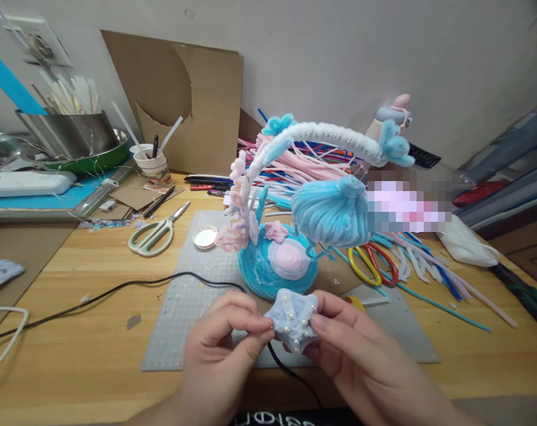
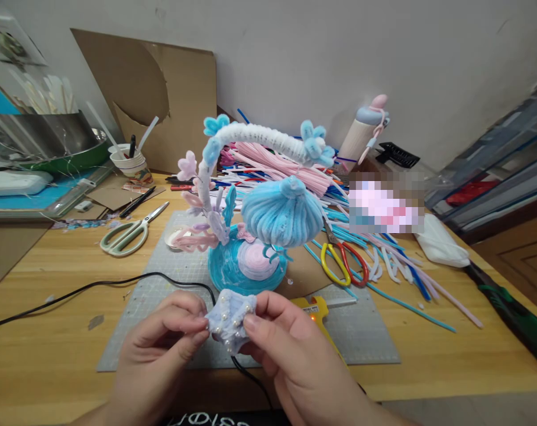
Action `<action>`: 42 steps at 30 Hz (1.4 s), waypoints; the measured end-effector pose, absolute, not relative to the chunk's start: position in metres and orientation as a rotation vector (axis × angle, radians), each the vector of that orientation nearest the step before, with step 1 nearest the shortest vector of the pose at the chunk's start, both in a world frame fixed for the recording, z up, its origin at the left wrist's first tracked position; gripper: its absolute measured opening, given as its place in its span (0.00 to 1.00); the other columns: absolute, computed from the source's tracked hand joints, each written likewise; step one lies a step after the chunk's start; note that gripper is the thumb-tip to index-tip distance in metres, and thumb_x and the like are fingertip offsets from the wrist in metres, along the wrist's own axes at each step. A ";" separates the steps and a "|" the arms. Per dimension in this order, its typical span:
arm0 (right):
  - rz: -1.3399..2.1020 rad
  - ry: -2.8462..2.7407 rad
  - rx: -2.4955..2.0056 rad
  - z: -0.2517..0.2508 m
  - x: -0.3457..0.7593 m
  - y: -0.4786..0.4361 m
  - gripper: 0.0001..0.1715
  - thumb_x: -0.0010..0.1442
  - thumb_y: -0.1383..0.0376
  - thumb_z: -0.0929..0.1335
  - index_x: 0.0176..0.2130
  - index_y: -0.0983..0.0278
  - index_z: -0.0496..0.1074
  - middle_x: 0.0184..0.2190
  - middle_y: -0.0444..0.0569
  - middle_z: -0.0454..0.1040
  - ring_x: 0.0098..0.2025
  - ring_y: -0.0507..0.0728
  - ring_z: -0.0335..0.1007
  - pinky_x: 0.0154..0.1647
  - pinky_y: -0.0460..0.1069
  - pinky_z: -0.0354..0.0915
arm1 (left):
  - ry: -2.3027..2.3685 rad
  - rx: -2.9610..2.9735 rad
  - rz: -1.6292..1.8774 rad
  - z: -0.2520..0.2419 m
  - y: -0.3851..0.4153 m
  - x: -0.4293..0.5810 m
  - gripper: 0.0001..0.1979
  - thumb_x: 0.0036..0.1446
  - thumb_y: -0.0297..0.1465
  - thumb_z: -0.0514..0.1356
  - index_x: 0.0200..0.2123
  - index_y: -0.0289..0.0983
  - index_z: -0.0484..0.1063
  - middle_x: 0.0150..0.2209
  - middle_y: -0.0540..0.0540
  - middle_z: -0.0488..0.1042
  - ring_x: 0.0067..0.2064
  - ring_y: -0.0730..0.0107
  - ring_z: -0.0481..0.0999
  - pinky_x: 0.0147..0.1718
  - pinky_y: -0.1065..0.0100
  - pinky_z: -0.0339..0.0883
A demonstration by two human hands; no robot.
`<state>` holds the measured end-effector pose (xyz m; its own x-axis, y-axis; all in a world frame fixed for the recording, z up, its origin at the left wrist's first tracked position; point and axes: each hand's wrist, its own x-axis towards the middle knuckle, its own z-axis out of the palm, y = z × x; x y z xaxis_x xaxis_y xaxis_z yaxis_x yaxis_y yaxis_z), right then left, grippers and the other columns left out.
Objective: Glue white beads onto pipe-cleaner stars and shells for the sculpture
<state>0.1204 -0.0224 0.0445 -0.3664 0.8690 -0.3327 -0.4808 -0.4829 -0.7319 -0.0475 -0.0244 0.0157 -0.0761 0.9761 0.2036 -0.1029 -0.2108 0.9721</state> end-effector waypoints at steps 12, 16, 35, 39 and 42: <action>1.979 -0.566 -0.873 0.047 0.120 -0.022 0.02 0.60 0.65 0.70 0.34 0.60 0.75 0.32 0.44 0.76 0.34 0.51 0.70 0.37 0.45 0.66 | 0.996 1.382 1.516 0.010 -0.023 -0.050 0.11 0.52 0.23 0.65 0.35 0.45 0.78 0.32 0.51 0.73 0.35 0.73 0.72 0.33 0.74 0.67; 1.975 -0.562 -0.846 0.046 0.119 -0.021 0.03 0.59 0.66 0.70 0.33 0.61 0.75 0.31 0.44 0.76 0.34 0.51 0.70 0.36 0.45 0.66 | 1.028 1.410 1.478 0.009 -0.024 -0.051 0.08 0.55 0.22 0.62 0.33 0.43 0.76 0.31 0.52 0.71 0.35 0.73 0.72 0.34 0.74 0.67; 1.954 -0.607 -0.910 0.047 0.121 -0.022 0.07 0.55 0.62 0.73 0.34 0.62 0.75 0.30 0.42 0.74 0.34 0.50 0.67 0.38 0.44 0.64 | 1.061 1.534 1.407 0.010 -0.026 -0.053 0.08 0.56 0.22 0.61 0.33 0.42 0.73 0.32 0.52 0.69 0.36 0.73 0.70 0.35 0.72 0.65; 1.953 -0.614 -0.929 0.047 0.121 -0.024 0.06 0.56 0.62 0.73 0.35 0.61 0.75 0.30 0.42 0.74 0.35 0.50 0.67 0.39 0.44 0.64 | 1.068 1.535 1.402 0.009 -0.025 -0.052 0.08 0.56 0.23 0.61 0.33 0.42 0.73 0.32 0.52 0.69 0.36 0.73 0.71 0.35 0.72 0.65; 1.954 -0.624 -0.930 0.046 0.122 -0.025 0.06 0.56 0.62 0.73 0.33 0.61 0.74 0.30 0.42 0.74 0.35 0.51 0.67 0.39 0.44 0.64 | 1.077 1.523 1.391 0.010 -0.025 -0.051 0.07 0.56 0.23 0.61 0.33 0.43 0.74 0.32 0.52 0.70 0.36 0.73 0.71 0.36 0.72 0.65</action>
<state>0.1218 -0.0245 0.0465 -0.3518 0.8604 -0.3687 -0.4877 -0.5047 -0.7123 -0.0513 -0.0248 0.0099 0.0363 0.9456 0.3232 0.0761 -0.3251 0.9426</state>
